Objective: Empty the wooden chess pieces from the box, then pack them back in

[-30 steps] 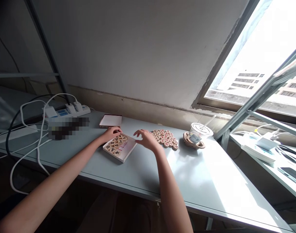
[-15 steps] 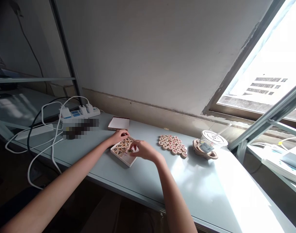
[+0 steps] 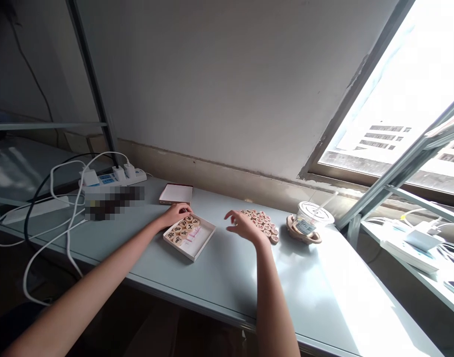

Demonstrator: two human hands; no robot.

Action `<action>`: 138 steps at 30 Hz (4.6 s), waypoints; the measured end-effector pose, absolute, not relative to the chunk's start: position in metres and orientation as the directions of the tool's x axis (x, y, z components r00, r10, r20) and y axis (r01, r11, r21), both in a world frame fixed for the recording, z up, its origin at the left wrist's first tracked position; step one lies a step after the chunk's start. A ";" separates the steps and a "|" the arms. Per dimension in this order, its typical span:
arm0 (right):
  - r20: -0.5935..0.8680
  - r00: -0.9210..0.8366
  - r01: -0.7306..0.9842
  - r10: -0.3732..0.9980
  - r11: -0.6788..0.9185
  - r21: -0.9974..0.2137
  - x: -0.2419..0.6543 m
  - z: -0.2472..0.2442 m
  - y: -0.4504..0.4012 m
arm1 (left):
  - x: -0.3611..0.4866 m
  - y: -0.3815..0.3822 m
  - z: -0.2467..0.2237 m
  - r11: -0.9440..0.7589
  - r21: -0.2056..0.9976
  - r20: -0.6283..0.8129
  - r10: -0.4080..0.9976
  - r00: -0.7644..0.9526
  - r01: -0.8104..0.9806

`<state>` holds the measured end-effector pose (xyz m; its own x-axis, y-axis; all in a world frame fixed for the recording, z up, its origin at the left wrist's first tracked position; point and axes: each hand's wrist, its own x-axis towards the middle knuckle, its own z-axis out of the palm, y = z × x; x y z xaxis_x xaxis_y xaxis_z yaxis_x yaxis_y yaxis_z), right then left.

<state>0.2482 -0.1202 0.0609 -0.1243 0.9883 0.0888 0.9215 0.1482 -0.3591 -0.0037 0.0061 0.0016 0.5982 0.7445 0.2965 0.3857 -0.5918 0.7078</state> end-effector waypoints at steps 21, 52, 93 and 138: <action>0.498 0.111 0.988 0.860 -0.040 -0.151 0.222 0.032 -0.083 | -0.003 0.008 0.003 -0.514 0.779 0.167 0.723 0.670 0.360; 0.299 -0.192 0.943 0.935 0.260 -0.207 0.188 0.044 -0.108 | -0.003 -0.001 0.008 -0.471 0.815 0.146 0.730 0.668 0.336; 0.306 -0.347 0.677 0.887 0.462 -0.573 0.165 0.046 -0.112 | -0.004 0.000 0.007 -0.459 0.826 0.138 0.727 0.672 0.327; 0.282 -0.297 0.879 0.912 0.377 -0.292 0.199 0.048 -0.108 | -0.011 0.009 0.011 -0.367 0.889 0.065 0.693 0.718 0.275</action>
<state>0.1993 -0.1079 0.0481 -0.2973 0.9121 0.2823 0.8789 0.3769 -0.2924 -0.0110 0.0094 0.0111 0.7176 0.6934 0.0648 0.2746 -0.3673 0.8887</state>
